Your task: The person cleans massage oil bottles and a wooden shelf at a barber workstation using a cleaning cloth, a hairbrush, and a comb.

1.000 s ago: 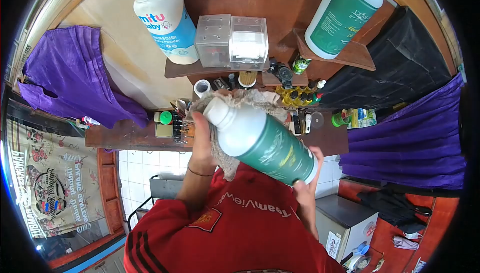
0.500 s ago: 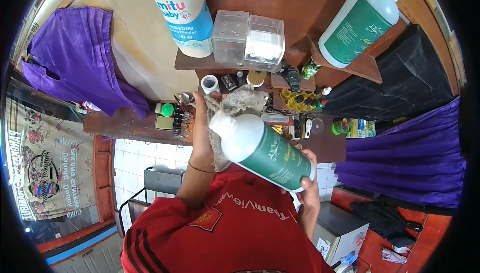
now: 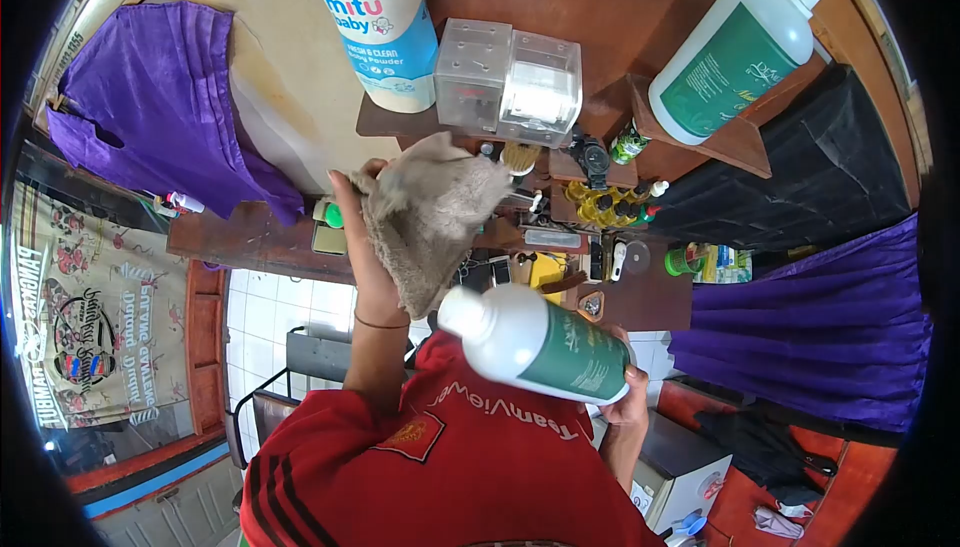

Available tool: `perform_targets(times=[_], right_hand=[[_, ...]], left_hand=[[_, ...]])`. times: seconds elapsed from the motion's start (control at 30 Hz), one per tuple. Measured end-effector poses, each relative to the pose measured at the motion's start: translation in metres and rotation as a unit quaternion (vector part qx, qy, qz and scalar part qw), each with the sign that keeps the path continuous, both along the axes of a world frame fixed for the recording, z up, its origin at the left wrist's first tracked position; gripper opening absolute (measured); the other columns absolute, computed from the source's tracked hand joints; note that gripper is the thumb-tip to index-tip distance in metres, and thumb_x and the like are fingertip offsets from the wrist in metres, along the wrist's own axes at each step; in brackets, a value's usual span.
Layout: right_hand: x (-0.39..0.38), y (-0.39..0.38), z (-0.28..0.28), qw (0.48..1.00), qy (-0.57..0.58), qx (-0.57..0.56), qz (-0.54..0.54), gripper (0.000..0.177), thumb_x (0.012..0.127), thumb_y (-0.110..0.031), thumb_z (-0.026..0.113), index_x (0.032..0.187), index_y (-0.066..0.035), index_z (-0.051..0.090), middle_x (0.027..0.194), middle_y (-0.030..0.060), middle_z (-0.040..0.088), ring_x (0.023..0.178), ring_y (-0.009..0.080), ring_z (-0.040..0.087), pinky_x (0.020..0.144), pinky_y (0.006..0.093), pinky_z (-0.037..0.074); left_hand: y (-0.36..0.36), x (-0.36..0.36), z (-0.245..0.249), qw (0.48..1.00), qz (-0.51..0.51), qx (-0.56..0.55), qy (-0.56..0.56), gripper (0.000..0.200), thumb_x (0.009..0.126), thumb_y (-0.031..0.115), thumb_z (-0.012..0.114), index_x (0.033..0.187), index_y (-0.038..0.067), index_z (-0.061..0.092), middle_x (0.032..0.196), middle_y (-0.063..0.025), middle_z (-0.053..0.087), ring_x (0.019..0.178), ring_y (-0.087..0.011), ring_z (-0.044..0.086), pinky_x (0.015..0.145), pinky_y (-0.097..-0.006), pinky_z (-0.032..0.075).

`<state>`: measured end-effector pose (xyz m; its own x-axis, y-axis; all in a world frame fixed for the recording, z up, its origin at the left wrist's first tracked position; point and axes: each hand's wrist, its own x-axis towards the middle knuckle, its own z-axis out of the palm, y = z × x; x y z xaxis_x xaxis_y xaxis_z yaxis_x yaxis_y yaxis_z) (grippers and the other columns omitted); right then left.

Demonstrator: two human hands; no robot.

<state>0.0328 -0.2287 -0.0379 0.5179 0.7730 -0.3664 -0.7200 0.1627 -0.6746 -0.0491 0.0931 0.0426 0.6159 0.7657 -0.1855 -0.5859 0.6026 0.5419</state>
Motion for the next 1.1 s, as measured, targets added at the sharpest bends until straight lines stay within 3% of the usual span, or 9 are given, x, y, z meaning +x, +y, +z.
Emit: perform_targets(times=[0.03,0.23,0.3,0.5,0.7,0.77,0.93,1.0,1.1], right_hand=[[-0.004,0.002,0.005,1.0,-0.015,0.014,-0.013,0.087,0.071,-0.045,0.069,0.141,-0.011,0.031,0.128,0.0185,0.05,0.103,0.0375,0.063,0.057,0.0505,0.063],[-0.004,0.043,0.007,0.97,-0.189,-0.021,-0.154,0.093,0.069,-0.043,0.081,0.138,-0.012,0.026,0.123,0.013,0.046,0.112,0.0316,0.055,0.083,0.0431,0.058],[-0.006,0.042,0.016,0.959,-0.227,-0.035,-0.166,0.093,0.069,-0.043,0.082,0.137,-0.01,0.028,0.124,0.013,0.045,0.113,0.0285,0.054,0.092,0.0376,0.051],[-0.001,0.036,0.009,0.607,-0.766,-0.145,-0.153,0.103,0.062,-0.032,0.092,0.139,-0.014,0.026,0.145,0.0273,0.026,0.129,0.0392,0.041,0.105,0.0495,0.037],[-0.013,0.051,0.039,0.978,-0.157,0.035,-0.133,0.118,0.076,-0.063,0.071,0.152,-0.011,-0.003,0.139,0.0178,0.037,0.112,0.0353,0.058,0.081,0.0483,0.058],[-0.004,0.039,0.026,0.985,-0.166,-0.003,-0.039,0.112,0.078,-0.05,0.074,0.152,-0.01,-0.001,0.134,0.0181,0.041,0.101,0.0334,0.062,0.068,0.0467,0.061],[-0.016,0.041,0.012,0.897,-0.396,-0.112,-0.163,0.109,0.063,-0.025,0.09,0.141,-0.01,0.016,0.135,0.022,0.041,0.119,0.0343,0.053,0.102,0.0447,0.042],[-0.002,0.049,0.0,0.725,-0.653,-0.103,-0.191,0.131,0.057,-0.03,0.095,0.149,-0.014,0.002,0.14,0.0257,0.039,0.124,0.0352,0.05,0.103,0.0454,0.041],[-0.013,0.065,0.023,0.886,-0.411,0.053,-0.206,0.14,0.06,-0.047,0.09,0.151,-0.018,-0.013,0.147,0.0279,0.03,0.131,0.0367,0.043,0.105,0.0479,0.039]], left_hand=[[0.001,0.0,0.0,1.0,0.005,0.005,0.028,0.073,0.095,0.063,0.04,0.138,0.004,0.044,0.137,-0.0131,0.049,0.122,-0.0259,0.05,0.106,-0.0395,0.039],[-0.041,0.01,-0.039,0.942,-0.08,0.076,-0.316,0.089,0.091,0.072,0.03,0.139,-0.003,0.041,0.135,-0.0195,0.051,0.124,-0.0304,0.05,0.109,-0.0469,0.036],[-0.05,0.006,-0.006,0.935,-0.137,0.318,0.076,0.054,0.085,0.025,0.072,0.128,-0.002,0.052,0.118,-0.0135,0.062,0.108,-0.0219,0.06,0.097,-0.0376,0.047],[-0.041,0.014,0.003,0.931,-0.193,0.298,0.085,0.058,0.075,0.011,0.079,0.125,-0.002,0.054,0.114,-0.0109,0.063,0.105,-0.0194,0.061,0.094,-0.0342,0.048],[-0.044,0.003,-0.008,0.922,-0.204,0.324,0.051,0.075,0.067,0.019,0.082,0.13,-0.004,0.049,0.121,-0.0127,0.059,0.111,-0.0228,0.057,0.098,-0.0361,0.045],[-0.041,0.002,-0.007,0.903,-0.217,0.363,0.072,0.077,0.065,0.019,0.083,0.13,-0.004,0.048,0.121,-0.0124,0.058,0.112,-0.0226,0.057,0.098,-0.0361,0.045],[-0.031,-0.002,-0.014,0.925,-0.236,0.287,0.071,0.08,0.065,0.017,0.083,0.133,-0.003,0.045,0.123,-0.0124,0.056,0.114,-0.0244,0.055,0.099,-0.0377,0.044],[-0.032,-0.001,-0.011,0.95,-0.213,0.221,0.058,0.081,0.065,0.016,0.082,0.135,-0.003,0.043,0.125,-0.0132,0.055,0.116,-0.0251,0.054,0.099,-0.0385,0.044],[-0.026,-0.004,-0.022,0.944,-0.233,0.229,0.039,0.08,0.063,0.016,0.081,0.133,-0.003,0.046,0.123,-0.0129,0.057,0.113,-0.025,0.056,0.099,-0.0382,0.044]])
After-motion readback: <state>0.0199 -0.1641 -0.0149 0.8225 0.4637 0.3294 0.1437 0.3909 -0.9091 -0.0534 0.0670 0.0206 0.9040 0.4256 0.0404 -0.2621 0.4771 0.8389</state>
